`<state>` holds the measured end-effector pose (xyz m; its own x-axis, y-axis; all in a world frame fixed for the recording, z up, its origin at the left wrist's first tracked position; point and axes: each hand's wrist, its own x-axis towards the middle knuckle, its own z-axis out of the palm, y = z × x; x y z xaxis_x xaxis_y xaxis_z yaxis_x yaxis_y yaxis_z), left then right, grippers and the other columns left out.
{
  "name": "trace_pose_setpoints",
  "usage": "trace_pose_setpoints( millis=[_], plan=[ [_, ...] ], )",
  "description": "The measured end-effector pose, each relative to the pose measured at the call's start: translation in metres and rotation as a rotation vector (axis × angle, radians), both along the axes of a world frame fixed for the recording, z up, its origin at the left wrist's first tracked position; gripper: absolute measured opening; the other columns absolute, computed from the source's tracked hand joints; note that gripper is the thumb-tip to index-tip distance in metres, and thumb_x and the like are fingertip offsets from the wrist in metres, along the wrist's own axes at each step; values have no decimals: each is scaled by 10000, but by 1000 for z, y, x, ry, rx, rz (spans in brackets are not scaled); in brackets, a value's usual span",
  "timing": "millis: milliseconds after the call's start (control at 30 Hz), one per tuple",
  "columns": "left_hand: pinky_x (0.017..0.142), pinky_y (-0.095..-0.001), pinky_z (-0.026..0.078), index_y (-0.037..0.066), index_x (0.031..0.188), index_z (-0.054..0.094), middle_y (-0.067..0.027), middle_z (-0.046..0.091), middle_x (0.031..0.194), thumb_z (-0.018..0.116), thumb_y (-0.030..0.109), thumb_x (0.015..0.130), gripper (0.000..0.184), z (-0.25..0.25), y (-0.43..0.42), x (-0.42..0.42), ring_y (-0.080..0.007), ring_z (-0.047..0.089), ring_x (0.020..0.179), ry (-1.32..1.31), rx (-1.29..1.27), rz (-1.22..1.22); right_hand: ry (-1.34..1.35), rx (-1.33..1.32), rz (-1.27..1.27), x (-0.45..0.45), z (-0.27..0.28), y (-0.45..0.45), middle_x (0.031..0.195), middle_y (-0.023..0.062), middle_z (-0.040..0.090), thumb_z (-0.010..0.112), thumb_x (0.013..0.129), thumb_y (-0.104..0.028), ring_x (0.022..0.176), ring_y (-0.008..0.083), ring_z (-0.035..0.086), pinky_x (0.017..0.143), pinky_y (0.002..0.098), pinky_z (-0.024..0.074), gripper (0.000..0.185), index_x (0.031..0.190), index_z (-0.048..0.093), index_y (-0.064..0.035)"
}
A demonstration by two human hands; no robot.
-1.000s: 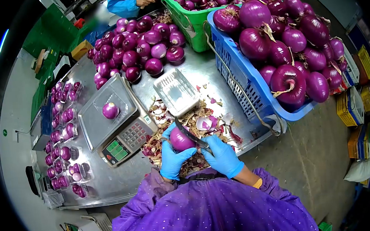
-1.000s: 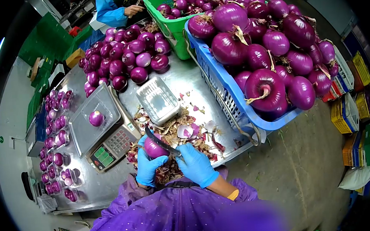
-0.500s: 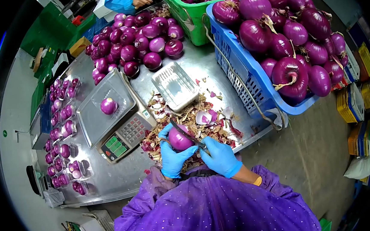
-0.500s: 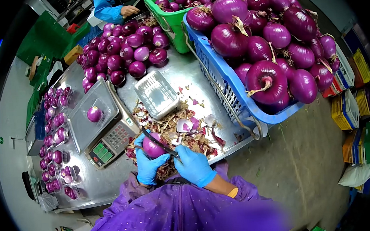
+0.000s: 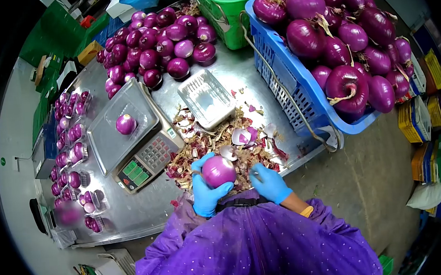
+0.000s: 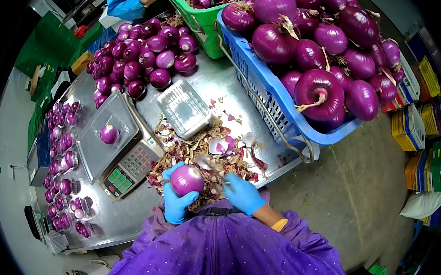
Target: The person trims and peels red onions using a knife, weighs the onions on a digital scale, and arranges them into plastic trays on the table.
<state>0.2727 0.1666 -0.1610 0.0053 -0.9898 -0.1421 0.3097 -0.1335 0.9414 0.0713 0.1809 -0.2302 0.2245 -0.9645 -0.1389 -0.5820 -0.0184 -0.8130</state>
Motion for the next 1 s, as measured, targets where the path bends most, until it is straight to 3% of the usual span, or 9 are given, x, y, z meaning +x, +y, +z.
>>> trace_pose_setpoints(
  millis=[133, 233, 300, 433, 567, 633, 733, 833, 1000],
  plan=[
    [917, -351, 495, 43, 1313, 363, -95, 505, 1181, 854, 132, 575, 891, -3, 2, 4, -210, 552, 1064, 87, 12, 81, 98, 134, -40, -19, -9, 21, 869, 193, 634, 580, 853, -195, 741, 389, 621, 629, 452, 490, 177, 968, 522, -73],
    [933, -345, 481, 41, 1357, 344, -90, 504, 1205, 855, 120, 580, 934, -1, -7, 6, -202, 549, 1077, 153, 92, 32, -73, -40, -106, -3, 24, 0, 854, 191, 632, 602, 838, -162, 756, 377, 627, 639, 440, 490, 167, 958, 537, -67],
    [936, -340, 476, 41, 1371, 334, -92, 503, 1210, 856, 116, 587, 945, 8, -10, 4, -206, 548, 1086, 152, 114, -9, -319, 17, -124, 4, 37, -15, 871, 119, 652, 632, 868, -204, 701, 256, 644, 603, 356, 500, 249, 1057, 558, -59],
    [943, -332, 469, 27, 1401, 304, -116, 505, 1216, 883, 175, 588, 1009, 20, -24, 15, -220, 542, 1106, -614, -313, -220, -803, 404, -111, 22, 91, -41, 887, 58, 624, 650, 887, -286, 579, 119, 580, 505, 251, 470, 415, 1191, 523, -34],
    [989, -372, 421, 25, 1406, 298, -139, 499, 1245, 913, 261, 554, 1077, 24, -23, 24, -238, 512, 1158, -768, -387, -196, -1045, 670, -126, 36, 76, -43, 819, 45, 583, 672, 868, -344, 478, 95, 519, 423, 231, 423, 509, 1232, 491, -37],
    [976, -352, 441, 32, 1379, 348, -120, 498, 1261, 878, 206, 603, 956, 13, -19, 15, -222, 524, 1142, -351, -209, -85, -1221, 818, -201, 43, 69, -41, 758, 34, 566, 679, 850, -400, 459, 111, 518, 411, 246, 418, 519, 1182, 506, -40],
    [981, -343, 450, 45, 1343, 391, -101, 505, 1259, 837, 118, 657, 822, -7, -12, 11, -213, 525, 1143, 83, 94, -85, -1032, 744, -153, 40, 67, -44, 790, 48, 591, 675, 861, -368, 471, 103, 519, 421, 246, 425, 458, 1127, 529, -25],
    [980, -343, 451, 45, 1337, 398, -99, 514, 1246, 838, 128, 662, 809, -10, -12, 12, -209, 532, 1134, 77, 70, -78, -670, 258, -260, 31, 68, -47, 823, 37, 621, 673, 874, -288, 563, 104, 560, 474, 262, 465, 358, 1072, 560, -12],
    [953, -334, 481, 27, 1349, 334, -121, 493, 1237, 856, 122, 644, 882, -10, -20, 20, -214, 548, 1106, 14, 45, -79, -113, -281, 27, 22, 82, -40, 846, 70, 639, 649, 835, -156, 664, 222, 633, 559, 329, 506, 188, 1002, 597, -85]
  ],
)
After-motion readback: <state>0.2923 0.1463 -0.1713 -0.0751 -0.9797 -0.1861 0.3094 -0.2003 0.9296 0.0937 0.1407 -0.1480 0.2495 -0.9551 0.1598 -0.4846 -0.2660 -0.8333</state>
